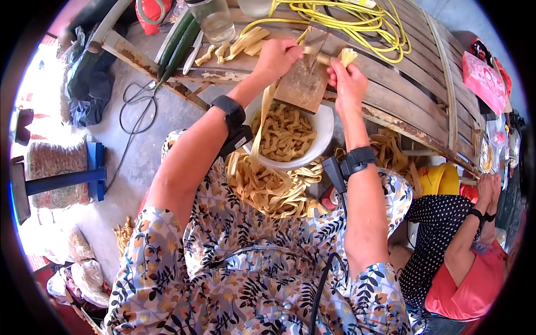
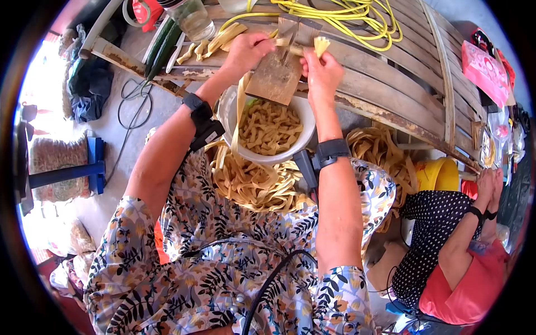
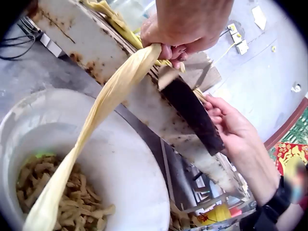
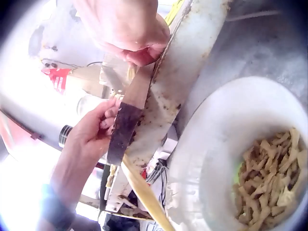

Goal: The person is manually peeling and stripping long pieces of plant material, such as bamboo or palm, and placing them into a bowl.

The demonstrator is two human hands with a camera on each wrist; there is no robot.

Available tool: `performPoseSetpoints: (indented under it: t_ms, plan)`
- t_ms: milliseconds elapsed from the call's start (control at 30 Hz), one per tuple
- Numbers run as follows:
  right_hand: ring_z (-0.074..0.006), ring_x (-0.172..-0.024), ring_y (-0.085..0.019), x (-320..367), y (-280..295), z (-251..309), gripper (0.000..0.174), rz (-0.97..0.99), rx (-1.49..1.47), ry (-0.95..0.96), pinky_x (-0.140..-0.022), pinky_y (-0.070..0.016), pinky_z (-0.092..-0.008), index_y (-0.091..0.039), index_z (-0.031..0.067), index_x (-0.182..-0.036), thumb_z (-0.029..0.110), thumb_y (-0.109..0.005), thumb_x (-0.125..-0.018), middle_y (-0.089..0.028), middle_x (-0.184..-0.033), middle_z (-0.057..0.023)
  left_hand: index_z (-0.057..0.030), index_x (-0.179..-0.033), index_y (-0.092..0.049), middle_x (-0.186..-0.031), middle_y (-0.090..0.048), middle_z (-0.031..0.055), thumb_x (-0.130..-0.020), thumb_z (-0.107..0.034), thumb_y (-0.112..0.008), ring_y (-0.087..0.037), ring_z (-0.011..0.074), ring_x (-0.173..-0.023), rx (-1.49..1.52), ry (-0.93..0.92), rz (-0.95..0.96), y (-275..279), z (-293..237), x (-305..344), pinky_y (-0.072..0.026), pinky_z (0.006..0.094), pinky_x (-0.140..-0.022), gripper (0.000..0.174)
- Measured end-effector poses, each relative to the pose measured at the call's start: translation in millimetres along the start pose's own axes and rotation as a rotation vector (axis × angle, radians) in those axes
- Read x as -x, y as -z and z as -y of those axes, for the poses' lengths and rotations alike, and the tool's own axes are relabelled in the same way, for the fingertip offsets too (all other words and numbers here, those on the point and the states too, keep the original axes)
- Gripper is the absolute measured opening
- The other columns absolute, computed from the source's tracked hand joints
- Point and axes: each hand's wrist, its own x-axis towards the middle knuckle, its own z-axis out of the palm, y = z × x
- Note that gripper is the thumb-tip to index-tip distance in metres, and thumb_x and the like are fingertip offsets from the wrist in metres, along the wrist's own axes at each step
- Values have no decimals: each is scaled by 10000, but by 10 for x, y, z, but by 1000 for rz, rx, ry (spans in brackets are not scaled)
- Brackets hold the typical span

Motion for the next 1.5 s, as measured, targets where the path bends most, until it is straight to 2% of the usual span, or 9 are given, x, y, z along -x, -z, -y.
performPoseSetpoints:
  t_ms: [267, 433, 533, 800, 1000, 1167, 1267, 1400, 1500]
  plan:
    - [-49, -480, -468, 590, 109, 382, 197, 422, 343, -142, -455, -387, -170, -591, -8, -887, 167, -615, -800, -572, -632, -22, -61, -919, -549, -685, -540, -25, -876, -164, -508, -415, 19, -550, 492, 148, 297, 390, -252, 518, -317, 147, -486, 119]
    - [-156, -608, -589, 870, 280, 249, 334, 433, 896, 124, -531, -453, -261, -585, 11, -944, 254, -680, -736, -599, -664, -114, -88, -889, -525, -690, -568, -12, -876, -139, -506, -476, 31, -582, 507, 126, 335, 341, -309, 789, -372, 159, -516, 55]
    - [-122, -683, -590, 853, 214, 344, 360, 345, 468, -1, -554, -469, -235, -557, 12, -1025, 240, -661, -766, -616, -723, -88, -80, -893, -515, -680, -577, -2, -867, -112, -514, -491, 38, -572, 462, 85, 354, 220, -343, 903, -400, 172, -519, 42]
    - [-103, -611, -579, 846, 275, 190, 325, 388, 700, -8, -502, -465, -232, -539, 14, -1056, 162, -636, -783, -614, -732, -79, -50, -921, -521, -662, -583, 8, -829, -78, -554, -521, 50, -587, 220, 28, 213, 234, -235, 956, -447, 200, -541, 102]
    - [-70, -631, -558, 939, 163, 314, 130, 474, 352, -49, -536, -464, -189, -615, 23, -927, 41, -583, -803, -601, -772, -31, -29, -914, -525, -718, -583, 3, -815, -60, -572, -530, 56, -617, 369, -56, 374, 134, -352, 1091, -443, 193, -586, 114]
    - [-84, -742, -565, 911, 258, 316, 171, 583, 423, 164, -660, -458, -201, -604, 14, -972, 20, -572, -804, -604, -854, -29, -33, -1015, -570, -742, -585, -7, -855, -167, -542, -509, 50, -639, 668, 283, 635, 287, -232, 1054, -428, 180, -608, 211]
    - [-112, -836, -569, 879, 267, 457, 205, 588, 477, 180, -757, -446, -236, -587, 11, -1013, 99, -567, -829, -611, -908, -49, -37, -942, -592, -745, -583, -17, -854, -150, -541, -507, 30, -645, 469, 188, 482, 282, -274, 1071, -428, 193, -575, 152]
    - [-139, -914, -569, 740, 331, 446, 291, 503, 443, 85, -833, -426, -268, -564, 10, -1050, 234, -524, -868, -613, -963, -72, -38, -862, -585, -756, -584, 34, -806, -116, -568, -547, 124, -618, -48, -231, 195, 129, -359, 1133, -446, 249, -540, 97]
    - [-133, -691, -597, 814, 254, 374, 304, 499, 561, -202, -622, -462, -225, -583, -5, -958, 273, -483, -886, -615, -766, -73, -37, -825, -572, -748, -566, 91, -752, -106, -593, -551, 285, -643, -200, -593, 122, -45, -415, 1205, -461, 314, -564, 103]
